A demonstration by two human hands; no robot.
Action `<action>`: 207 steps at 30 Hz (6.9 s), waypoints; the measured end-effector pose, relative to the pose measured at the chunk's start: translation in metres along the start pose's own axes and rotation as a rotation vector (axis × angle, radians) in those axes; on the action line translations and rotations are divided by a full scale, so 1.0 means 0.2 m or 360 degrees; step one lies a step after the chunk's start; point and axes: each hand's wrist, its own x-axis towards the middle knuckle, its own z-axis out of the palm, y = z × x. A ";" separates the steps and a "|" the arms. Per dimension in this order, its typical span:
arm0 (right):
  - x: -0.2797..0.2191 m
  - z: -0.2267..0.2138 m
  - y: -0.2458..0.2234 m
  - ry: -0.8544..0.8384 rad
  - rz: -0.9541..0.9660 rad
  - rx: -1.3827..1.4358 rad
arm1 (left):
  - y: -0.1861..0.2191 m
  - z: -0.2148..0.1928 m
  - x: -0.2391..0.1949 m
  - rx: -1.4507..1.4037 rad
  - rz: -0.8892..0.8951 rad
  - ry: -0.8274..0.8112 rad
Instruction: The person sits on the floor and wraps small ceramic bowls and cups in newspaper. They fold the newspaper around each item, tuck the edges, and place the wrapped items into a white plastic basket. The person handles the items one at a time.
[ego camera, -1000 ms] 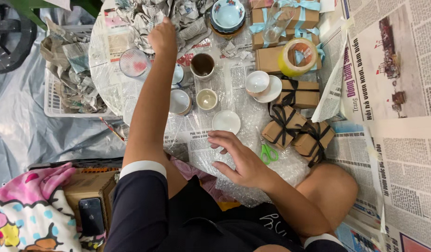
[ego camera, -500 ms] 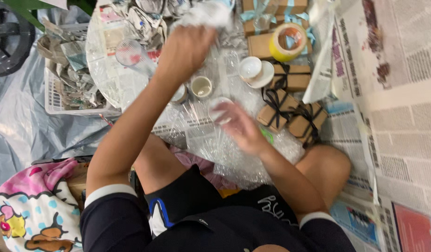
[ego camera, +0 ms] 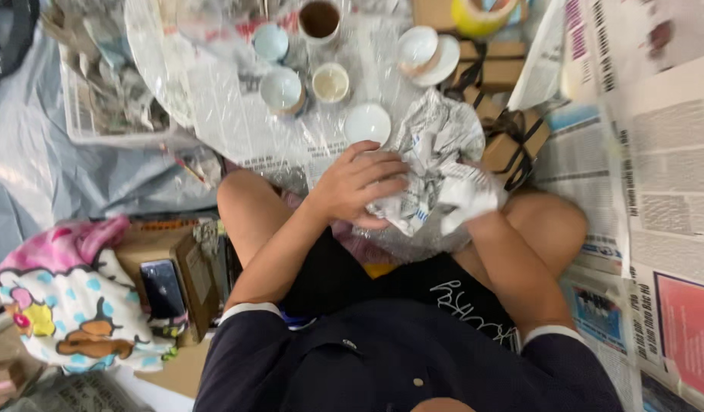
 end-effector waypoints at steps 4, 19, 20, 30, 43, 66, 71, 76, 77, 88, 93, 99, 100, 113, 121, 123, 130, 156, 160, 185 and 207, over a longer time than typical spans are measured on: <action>0.04 -0.05 0.11 0.0006 0.0002 0.0012 | -0.08 0.10 -0.13 -0.0298 -0.0059 0.0234; -0.06 -0.14 0.37 -0.0193 0.0336 -0.0565 | -0.07 0.16 -0.15 -0.0270 -0.1082 -0.0107; -0.06 -0.15 0.37 -0.0200 0.0314 -0.0604 | -0.08 0.17 -0.15 -0.0343 -0.1142 -0.0116; -0.03 0.00 0.28 -0.0092 0.0311 -0.0397 | -0.16 0.25 -0.29 -0.1310 -0.1423 0.0264; -0.02 -0.05 0.32 0.0067 0.0339 -0.0013 | -0.14 0.21 -0.21 -0.0946 -0.1536 0.0452; -0.07 0.05 0.20 0.0176 0.0251 0.0226 | -0.29 0.67 -0.56 -0.1979 -0.2014 0.0652; -0.07 0.08 0.20 0.0264 0.0258 0.0251 | -0.40 0.73 -0.55 -0.1958 -0.1961 0.0951; -0.06 0.05 0.20 0.0466 0.0216 0.0265 | -0.25 0.49 -0.38 -0.1996 -0.1756 0.0693; -0.04 0.04 0.19 0.0451 0.0196 0.0187 | -0.21 0.43 -0.34 -0.1837 -0.1639 0.0686; -0.06 0.08 0.31 0.0278 -0.0111 0.0130 | 0.01 0.13 -0.15 -0.0102 -0.0773 0.0073; -0.05 0.12 0.28 0.0308 -0.0098 0.0229 | -0.04 0.15 -0.14 -0.0095 -0.0832 0.0127; -0.09 0.12 0.24 0.0021 -0.0234 -0.0065 | -0.10 0.28 -0.23 -0.0272 -0.1104 0.0153; -0.08 0.11 0.22 -0.0026 -0.0248 -0.0109 | -0.12 0.28 -0.26 -0.0373 -0.1161 0.0189; -0.04 0.02 0.04 0.0267 -0.0549 0.0159 | -0.32 0.06 -0.15 0.0439 -0.0884 0.0515; -0.07 -0.03 0.04 0.0288 -0.0493 0.0160 | -0.86 -0.02 -0.07 0.0676 -0.0975 0.0493; -0.06 -0.05 0.05 0.0255 -0.0522 0.0106 | -0.96 0.01 -0.09 0.0782 -0.0979 0.0478; -0.02 -0.17 -0.18 -0.0713 -0.0459 0.0475 | -1.10 0.17 -0.18 0.0951 -0.1034 0.0145; -0.06 -0.30 -0.42 0.0400 -0.1026 -0.0133 | -0.54 0.58 -0.30 0.1130 -0.0850 -0.1120; -0.07 -0.28 -0.41 0.0425 -0.1010 -0.0144 | -0.57 0.54 -0.26 0.0741 -0.1137 -0.1323; -0.04 -0.35 -0.21 0.0315 -0.0961 -0.0109 | -1.85 0.95 0.10 0.1844 -0.1109 -0.1241; -0.05 -0.35 -0.16 0.0185 -0.0829 -0.0265 | -1.10 0.82 0.12 0.0791 -0.0664 -0.0915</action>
